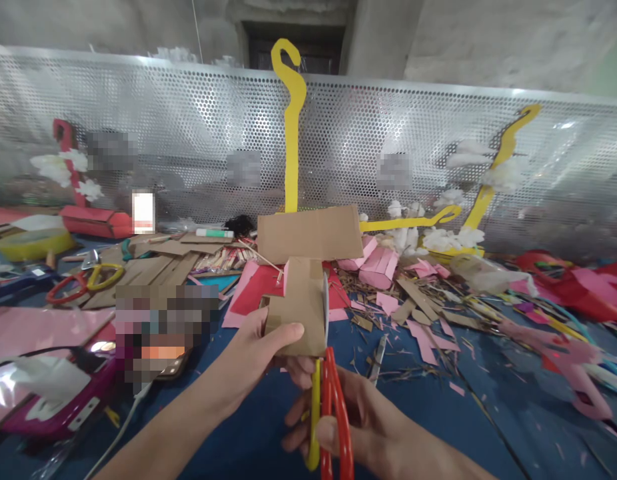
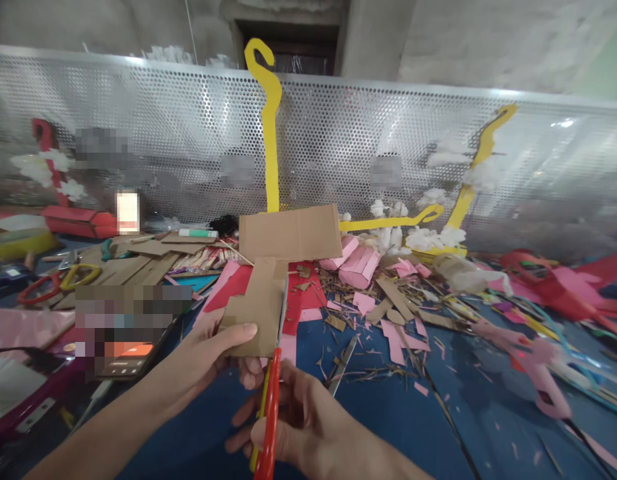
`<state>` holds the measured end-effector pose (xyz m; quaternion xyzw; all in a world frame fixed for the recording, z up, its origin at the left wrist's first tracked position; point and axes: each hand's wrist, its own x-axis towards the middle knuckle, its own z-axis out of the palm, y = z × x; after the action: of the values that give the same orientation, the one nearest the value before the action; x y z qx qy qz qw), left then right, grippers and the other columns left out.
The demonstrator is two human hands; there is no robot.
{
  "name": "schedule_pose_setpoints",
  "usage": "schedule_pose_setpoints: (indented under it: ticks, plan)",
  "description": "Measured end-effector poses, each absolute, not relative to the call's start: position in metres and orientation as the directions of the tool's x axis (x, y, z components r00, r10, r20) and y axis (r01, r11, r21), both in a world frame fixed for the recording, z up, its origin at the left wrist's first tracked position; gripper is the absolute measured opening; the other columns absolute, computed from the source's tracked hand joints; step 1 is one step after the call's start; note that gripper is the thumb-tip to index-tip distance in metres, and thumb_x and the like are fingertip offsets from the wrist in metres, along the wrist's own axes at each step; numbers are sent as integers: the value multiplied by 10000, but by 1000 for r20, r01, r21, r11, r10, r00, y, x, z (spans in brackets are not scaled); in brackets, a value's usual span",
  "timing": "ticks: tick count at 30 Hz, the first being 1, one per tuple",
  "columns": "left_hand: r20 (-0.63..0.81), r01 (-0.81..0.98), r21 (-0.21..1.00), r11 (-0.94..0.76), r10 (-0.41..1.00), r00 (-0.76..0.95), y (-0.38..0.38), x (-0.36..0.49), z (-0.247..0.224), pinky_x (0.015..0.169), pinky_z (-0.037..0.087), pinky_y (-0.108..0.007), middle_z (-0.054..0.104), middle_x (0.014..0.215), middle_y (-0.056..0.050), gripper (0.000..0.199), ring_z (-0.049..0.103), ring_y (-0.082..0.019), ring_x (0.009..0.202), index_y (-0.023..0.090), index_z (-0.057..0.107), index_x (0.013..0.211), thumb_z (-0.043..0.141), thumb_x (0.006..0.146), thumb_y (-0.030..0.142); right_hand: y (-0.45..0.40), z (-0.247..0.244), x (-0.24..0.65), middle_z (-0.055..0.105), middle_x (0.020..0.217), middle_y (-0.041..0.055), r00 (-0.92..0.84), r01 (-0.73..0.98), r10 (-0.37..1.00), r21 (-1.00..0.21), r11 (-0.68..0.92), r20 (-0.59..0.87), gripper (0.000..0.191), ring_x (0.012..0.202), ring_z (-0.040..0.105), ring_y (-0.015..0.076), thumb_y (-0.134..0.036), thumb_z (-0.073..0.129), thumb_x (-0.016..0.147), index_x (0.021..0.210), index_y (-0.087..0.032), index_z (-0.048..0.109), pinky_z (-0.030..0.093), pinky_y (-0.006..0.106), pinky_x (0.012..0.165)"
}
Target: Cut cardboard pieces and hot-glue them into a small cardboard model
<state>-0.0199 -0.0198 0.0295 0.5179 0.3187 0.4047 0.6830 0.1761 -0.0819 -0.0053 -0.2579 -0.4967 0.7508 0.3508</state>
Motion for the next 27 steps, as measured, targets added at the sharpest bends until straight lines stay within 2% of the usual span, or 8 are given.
schedule_pose_setpoints:
  ticks: [5, 11, 19, 27]
  plan:
    - [-20, -208, 969, 134, 880, 474, -21, -20, 31, 529, 573, -237, 732, 616, -87, 337, 683, -152, 513, 97, 711, 718, 726, 862, 402, -84, -3, 173, 718, 1079, 92, -602, -263, 797, -929, -260, -53, 525, 1000, 756, 239, -493, 831, 860, 1185, -181, 560, 588, 345, 846]
    - [-32, -206, 968, 142, 886, 462, -22, -20, 31, 520, 577, -242, 739, 625, -83, 311, 686, -156, 510, 98, 721, 795, 744, 847, 404, -85, -5, 169, 703, 1080, 83, -598, -287, 799, -914, -287, -63, 578, 992, 752, 239, -530, 854, 819, 1176, -194, 547, 567, 334, 857]
    - [-16, -212, 968, 134, 876, 482, -19, -20, 28, 522, 596, -247, 752, 633, -96, 324, 695, -158, 511, 93, 731, 766, 738, 863, 402, -84, -7, 168, 700, 1046, 77, -604, -293, 794, -907, -302, -70, 569, 997, 757, 254, -520, 854, 821, 1163, -194, 537, 585, 347, 832]
    - [-27, -213, 966, 148, 874, 485, -20, -19, 30, 524, 589, -251, 740, 609, -83, 318, 688, -160, 500, 103, 720, 764, 743, 861, 405, -87, -9, 169, 712, 1053, 80, -613, -319, 789, -900, -296, -43, 535, 988, 763, 229, -482, 841, 854, 1179, -188, 534, 578, 349, 865]
